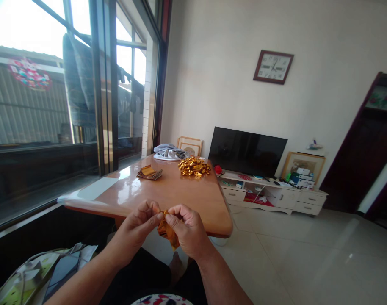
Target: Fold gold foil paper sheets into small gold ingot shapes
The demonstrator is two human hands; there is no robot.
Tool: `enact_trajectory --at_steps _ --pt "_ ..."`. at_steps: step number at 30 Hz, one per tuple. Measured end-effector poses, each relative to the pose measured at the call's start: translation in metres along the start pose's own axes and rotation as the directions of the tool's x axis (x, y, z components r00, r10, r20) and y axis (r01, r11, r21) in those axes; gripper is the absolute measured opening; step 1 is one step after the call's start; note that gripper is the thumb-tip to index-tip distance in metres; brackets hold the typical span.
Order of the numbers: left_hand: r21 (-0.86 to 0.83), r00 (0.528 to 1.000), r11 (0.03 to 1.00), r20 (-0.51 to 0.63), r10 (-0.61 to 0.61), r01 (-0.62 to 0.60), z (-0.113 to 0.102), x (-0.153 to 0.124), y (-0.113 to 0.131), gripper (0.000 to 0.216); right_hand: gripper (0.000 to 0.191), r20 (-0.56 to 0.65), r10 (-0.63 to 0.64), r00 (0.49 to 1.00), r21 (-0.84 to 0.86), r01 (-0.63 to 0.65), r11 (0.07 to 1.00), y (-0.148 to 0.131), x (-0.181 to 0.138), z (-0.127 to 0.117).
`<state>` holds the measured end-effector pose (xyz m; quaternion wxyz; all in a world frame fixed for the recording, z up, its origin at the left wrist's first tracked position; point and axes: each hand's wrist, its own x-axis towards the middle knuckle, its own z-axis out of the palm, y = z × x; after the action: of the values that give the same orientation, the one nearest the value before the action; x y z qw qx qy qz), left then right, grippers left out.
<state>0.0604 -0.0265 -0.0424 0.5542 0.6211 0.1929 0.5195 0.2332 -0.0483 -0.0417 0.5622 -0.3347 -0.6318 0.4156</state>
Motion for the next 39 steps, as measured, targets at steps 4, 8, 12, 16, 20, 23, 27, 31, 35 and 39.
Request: enact_trajectory --at_steps 4,8,12,16,20,23,27,31,35,39 --pt "0.172 0.999 0.985 -0.023 0.036 -0.032 -0.001 0.001 -0.002 0.019 0.022 -0.037 -0.016 0.999 -0.032 0.015 0.999 0.001 0.001 0.000" --pt "0.370 0.993 0.926 -0.058 0.107 -0.078 0.000 0.002 -0.001 0.020 0.022 -0.069 -0.028 0.997 -0.066 0.023 0.998 0.003 0.002 0.000" --pt "0.537 0.978 0.834 -0.068 0.196 -0.130 0.002 0.001 -0.002 0.017 0.024 -0.125 -0.071 0.990 -0.170 0.050 0.984 0.005 0.003 0.001" --pt "0.616 0.971 0.774 -0.058 0.233 -0.148 0.002 0.002 -0.007 0.015 0.026 -0.160 -0.106 0.981 -0.242 0.065 0.968 0.005 0.003 0.001" --pt "0.567 0.974 0.818 -0.117 0.195 -0.095 0.003 0.004 -0.009 0.015 0.026 -0.178 -0.101 0.979 -0.226 0.059 0.972 0.008 0.005 0.003" --pt "0.464 0.978 0.885 -0.161 0.133 -0.044 0.005 0.005 -0.008 0.017 0.025 -0.174 -0.084 0.981 -0.199 0.048 0.979 0.011 0.006 0.004" --pt "0.259 0.984 0.965 -0.178 0.009 0.038 0.007 0.006 -0.006 0.021 0.024 -0.176 -0.074 0.982 -0.196 0.038 0.980 0.013 0.005 0.005" --pt "0.152 0.984 0.983 -0.161 -0.075 0.100 0.008 0.004 -0.003 0.022 0.024 -0.153 -0.066 0.986 -0.184 0.037 0.982 0.012 0.004 0.005" --pt "0.182 0.988 0.977 -0.130 -0.087 0.110 0.009 0.001 0.000 0.022 0.018 -0.135 -0.160 0.978 -0.302 0.113 0.947 0.006 0.004 0.002" --pt "0.209 0.990 0.970 -0.097 -0.105 0.124 0.008 0.001 -0.002 0.023 0.020 -0.152 -0.197 0.969 -0.367 0.129 0.921 0.002 0.004 0.001"
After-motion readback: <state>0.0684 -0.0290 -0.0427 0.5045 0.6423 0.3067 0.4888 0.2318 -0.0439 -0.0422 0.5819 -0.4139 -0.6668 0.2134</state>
